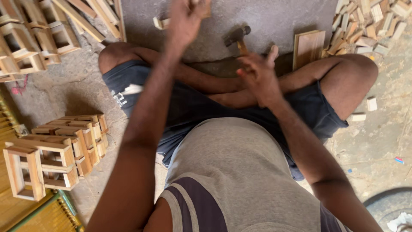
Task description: The person sits on the floor and assembles small wooden frames by hand. They pick up wooden pieces, align them, and use a hammer to tap the joints together, then place the finished frames into a stack.
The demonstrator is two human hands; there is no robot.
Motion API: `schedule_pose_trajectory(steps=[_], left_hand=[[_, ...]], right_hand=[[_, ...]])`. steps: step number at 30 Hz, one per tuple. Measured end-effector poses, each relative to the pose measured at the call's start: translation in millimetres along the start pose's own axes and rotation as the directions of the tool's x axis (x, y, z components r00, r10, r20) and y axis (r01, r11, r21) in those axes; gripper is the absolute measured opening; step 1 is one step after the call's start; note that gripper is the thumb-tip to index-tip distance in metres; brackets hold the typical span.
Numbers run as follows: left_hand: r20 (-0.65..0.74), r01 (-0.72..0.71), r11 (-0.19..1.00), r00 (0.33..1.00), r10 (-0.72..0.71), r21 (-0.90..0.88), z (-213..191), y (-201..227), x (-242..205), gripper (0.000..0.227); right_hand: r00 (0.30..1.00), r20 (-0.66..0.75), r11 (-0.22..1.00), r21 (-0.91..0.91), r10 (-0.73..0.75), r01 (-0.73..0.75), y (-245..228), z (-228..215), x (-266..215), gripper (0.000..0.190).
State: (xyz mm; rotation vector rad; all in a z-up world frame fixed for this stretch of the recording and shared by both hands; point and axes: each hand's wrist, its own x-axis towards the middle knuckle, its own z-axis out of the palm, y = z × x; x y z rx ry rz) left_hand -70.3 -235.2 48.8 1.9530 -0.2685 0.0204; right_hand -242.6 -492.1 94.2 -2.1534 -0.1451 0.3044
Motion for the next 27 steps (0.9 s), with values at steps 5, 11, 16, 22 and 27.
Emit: schedule_pose_trajectory(steps=[5,11,16,22,27], left_hand=[[0.137,-0.291,0.814,0.957,0.257,0.503,-16.3,-67.0,22.1,0.051],[0.208,-0.236,0.770,0.968,0.136,0.593,-7.4,-60.0,14.7,0.051],[0.209,-0.342,0.801,0.939,0.272,0.492,-13.6,-49.2,18.1,0.047],[0.244,-0.394,0.771,0.919,0.311,0.501,-13.1,-46.6,18.4,0.043],[0.229,-0.334,0.833,0.939,0.256,0.442,-13.9,-48.4,20.4,0.043]], right_hand=[[0.981,-0.044,0.980,-0.047,0.191,-0.193,37.8,-16.9,2.3,0.040],[0.991,0.057,0.987,0.098,0.123,-0.129,51.6,0.4,16.7,0.063],[0.959,0.147,0.967,0.043,0.243,-0.252,51.4,-4.2,26.3,0.068],[0.990,0.081,0.991,0.057,0.117,-0.122,56.0,4.8,22.7,0.068],[0.814,0.323,0.595,0.560,0.483,-0.576,54.7,13.2,7.1,0.058]])
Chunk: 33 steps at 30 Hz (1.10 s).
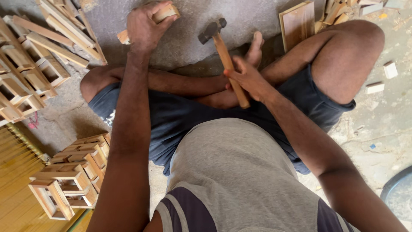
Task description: The person sits on the floor and assembles small wooden frames by hand. They pick up wooden pieces, align them, and use a hammer to tap the joints together, then place the finished frames into a stack.
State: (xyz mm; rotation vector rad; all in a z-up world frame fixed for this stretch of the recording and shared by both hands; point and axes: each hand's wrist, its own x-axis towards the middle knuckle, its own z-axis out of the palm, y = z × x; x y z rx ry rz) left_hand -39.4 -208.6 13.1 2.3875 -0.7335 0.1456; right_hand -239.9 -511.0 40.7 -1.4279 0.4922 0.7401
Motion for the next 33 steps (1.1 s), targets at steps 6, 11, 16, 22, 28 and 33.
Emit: schedule_pose_trajectory(steps=[6,11,16,22,28,33], left_hand=[[0.002,-0.056,0.995,0.998,0.056,0.086,0.1,-0.7,-7.7,0.042],[0.108,0.060,0.972,0.990,-0.086,0.227,4.2,-3.1,-0.1,0.061],[-0.031,0.025,0.986,0.999,-0.020,0.165,10.4,-6.7,-7.8,0.070],[0.292,-0.013,0.976,0.955,-0.053,0.219,4.8,-15.1,-0.4,0.067],[-0.066,0.083,0.288,0.879,-0.473,-0.954,-26.4,-9.8,-17.3,0.038],[0.002,0.664,0.486,0.592,-0.806,-0.568,-53.7,20.4,-56.9,0.037]], right_hand=[[0.997,-0.059,0.993,-0.109,-0.049,0.042,-16.1,16.3,-20.1,0.028],[0.755,-0.057,0.687,-0.464,-0.654,0.560,-51.5,15.0,-35.9,0.018],[0.342,0.131,0.138,-0.740,-0.930,0.658,-70.6,26.8,-26.9,0.021],[0.772,0.005,0.527,-0.728,-0.635,0.438,-68.9,22.0,2.1,0.034],[0.875,-0.171,0.851,-0.374,-0.453,0.368,-28.6,1.5,-32.8,0.024],[0.942,-0.225,0.958,-0.200,-0.250,0.207,-17.7,-0.9,-25.9,0.022]])
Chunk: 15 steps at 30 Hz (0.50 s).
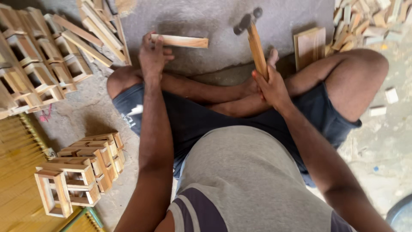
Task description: The person sits on the floor and assembles small wooden frames by hand. They pick up wooden pieces, align them, and use a hammer to tap the joints together, then place the finished frames into a stack.
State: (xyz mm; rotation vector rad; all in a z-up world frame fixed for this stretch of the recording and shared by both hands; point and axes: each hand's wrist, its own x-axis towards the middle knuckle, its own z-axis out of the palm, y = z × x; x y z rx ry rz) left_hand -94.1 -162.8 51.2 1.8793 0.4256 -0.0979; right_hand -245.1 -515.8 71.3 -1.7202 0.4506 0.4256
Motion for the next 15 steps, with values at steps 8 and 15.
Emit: schedule_pose_trajectory(steps=[8,15], left_hand=[[0.666,-0.795,0.450,0.596,0.449,0.408,57.5,26.9,11.9,0.036],[0.534,-0.730,0.626,0.656,0.533,0.273,70.9,5.8,38.9,0.040]], right_hand=[[0.999,0.012,0.993,0.111,0.044,-0.045,-18.3,2.6,28.4,0.031],[0.999,-0.028,0.947,0.320,0.029,-0.019,-12.6,-2.5,18.8,0.028]])
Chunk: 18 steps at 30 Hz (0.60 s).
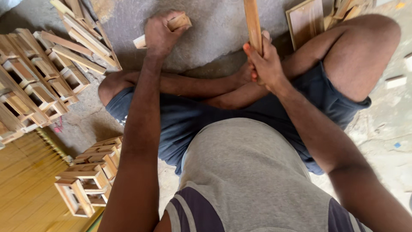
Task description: The person sits on the floor and assembles small wooden frames by hand. They pick up wooden pieces, align them, and use a hammer to tap the joints together, then place the finished frames into a stack.
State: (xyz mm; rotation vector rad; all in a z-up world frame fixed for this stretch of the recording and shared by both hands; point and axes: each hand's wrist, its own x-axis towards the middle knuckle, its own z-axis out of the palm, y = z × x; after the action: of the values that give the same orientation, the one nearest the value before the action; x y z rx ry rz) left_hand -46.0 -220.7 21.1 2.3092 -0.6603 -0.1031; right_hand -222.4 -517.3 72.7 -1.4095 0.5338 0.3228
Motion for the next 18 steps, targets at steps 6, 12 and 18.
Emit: schedule_pose_trajectory(steps=[6,12,18], left_hand=[[-0.001,-0.044,0.998,0.999,0.044,0.044,-6.6,7.2,3.1,0.038],[0.019,-0.055,0.996,0.998,0.054,0.074,-6.0,4.0,-0.1,0.037],[-0.018,-0.155,0.980,0.987,0.158,0.123,-15.8,5.8,0.5,0.037]], right_hand=[[0.949,0.242,0.975,-0.141,0.199,-0.169,-4.8,35.5,10.4,0.032],[0.971,0.235,0.993,-0.119,0.051,-0.023,-1.0,31.0,16.6,0.034],[0.968,0.226,0.994,-0.024,0.106,-0.103,12.5,42.0,11.2,0.035]])
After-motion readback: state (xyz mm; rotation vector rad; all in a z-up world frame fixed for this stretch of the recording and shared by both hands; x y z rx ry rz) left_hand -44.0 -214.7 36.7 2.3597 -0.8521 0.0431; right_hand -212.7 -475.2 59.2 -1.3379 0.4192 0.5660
